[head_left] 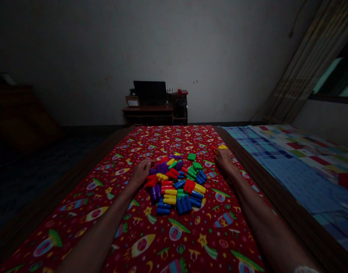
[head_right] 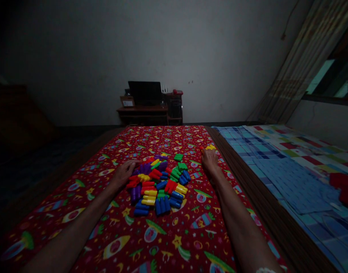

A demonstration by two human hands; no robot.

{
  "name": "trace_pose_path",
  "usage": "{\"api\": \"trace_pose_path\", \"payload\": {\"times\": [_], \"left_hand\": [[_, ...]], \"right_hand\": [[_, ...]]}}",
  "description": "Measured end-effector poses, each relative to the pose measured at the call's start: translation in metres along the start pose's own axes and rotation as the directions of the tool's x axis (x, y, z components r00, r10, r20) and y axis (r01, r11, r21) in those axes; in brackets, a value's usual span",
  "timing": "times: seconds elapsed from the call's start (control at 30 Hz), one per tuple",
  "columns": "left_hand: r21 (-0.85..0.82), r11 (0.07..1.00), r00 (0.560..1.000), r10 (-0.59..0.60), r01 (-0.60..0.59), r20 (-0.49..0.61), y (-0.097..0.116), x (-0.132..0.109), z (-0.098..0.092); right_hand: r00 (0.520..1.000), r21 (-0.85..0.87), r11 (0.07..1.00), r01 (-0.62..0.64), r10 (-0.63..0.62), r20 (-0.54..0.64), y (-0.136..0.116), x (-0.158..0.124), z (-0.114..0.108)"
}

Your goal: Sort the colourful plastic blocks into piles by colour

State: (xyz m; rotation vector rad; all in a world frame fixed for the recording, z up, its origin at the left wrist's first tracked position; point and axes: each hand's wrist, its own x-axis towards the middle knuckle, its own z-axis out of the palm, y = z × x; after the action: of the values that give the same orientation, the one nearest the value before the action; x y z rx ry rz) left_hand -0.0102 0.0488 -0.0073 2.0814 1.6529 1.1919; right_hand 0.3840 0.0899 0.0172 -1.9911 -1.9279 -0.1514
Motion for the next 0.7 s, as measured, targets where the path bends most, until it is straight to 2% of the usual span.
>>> {"api": "trace_pose_path", "payload": {"times": [0.1,0.17,0.23,0.3,0.37,0.43,0.5,0.57,0.63,0.7], "left_hand": [[-0.060,0.998,1.000,-0.027,0.027,0.003,-0.002,0.000,0.000],[-0.125,0.989,0.996,-0.085,0.083,-0.012,0.000,0.000,0.000],[-0.178,0.976,0.990,-0.133,0.123,-0.048,0.009,0.002,-0.002],[-0.203,0.975,0.991,-0.110,0.093,-0.077,0.026,0.003,-0.004],[-0.223,0.975,0.999,-0.019,0.008,-0.047,0.050,0.003,-0.006],[-0.255,0.965,0.996,0.068,-0.053,0.051,0.073,0.000,-0.006],[-0.241,0.967,0.979,0.122,-0.081,0.161,0.091,-0.004,-0.004],[-0.208,0.973,0.972,0.143,-0.103,0.187,0.100,-0.008,-0.001],[-0.183,0.977,0.982,0.135,-0.110,0.134,0.099,-0.009,0.000],[-0.180,0.980,0.992,0.103,-0.090,0.068,0.094,-0.008,-0.001]], "right_hand": [[0.997,0.055,0.997,-0.051,0.054,-0.058,-0.003,-0.001,0.001],[0.995,0.187,0.982,-0.035,0.053,-0.089,-0.006,0.001,-0.004],[0.995,0.392,0.919,0.048,-0.008,-0.102,-0.016,0.004,-0.012],[0.987,0.582,0.797,0.163,-0.137,-0.088,-0.034,0.003,-0.022],[0.950,0.686,0.678,0.264,-0.305,-0.063,-0.060,-0.004,-0.032],[0.891,0.724,0.594,0.349,-0.451,-0.060,-0.085,-0.015,-0.042],[0.833,0.734,0.538,0.414,-0.550,-0.066,-0.104,-0.027,-0.049],[0.798,0.737,0.514,0.439,-0.599,-0.058,-0.111,-0.033,-0.053],[0.806,0.732,0.533,0.425,-0.591,-0.038,-0.107,-0.029,-0.053],[0.874,0.707,0.608,0.361,-0.486,-0.028,-0.091,-0.020,-0.046]]}}
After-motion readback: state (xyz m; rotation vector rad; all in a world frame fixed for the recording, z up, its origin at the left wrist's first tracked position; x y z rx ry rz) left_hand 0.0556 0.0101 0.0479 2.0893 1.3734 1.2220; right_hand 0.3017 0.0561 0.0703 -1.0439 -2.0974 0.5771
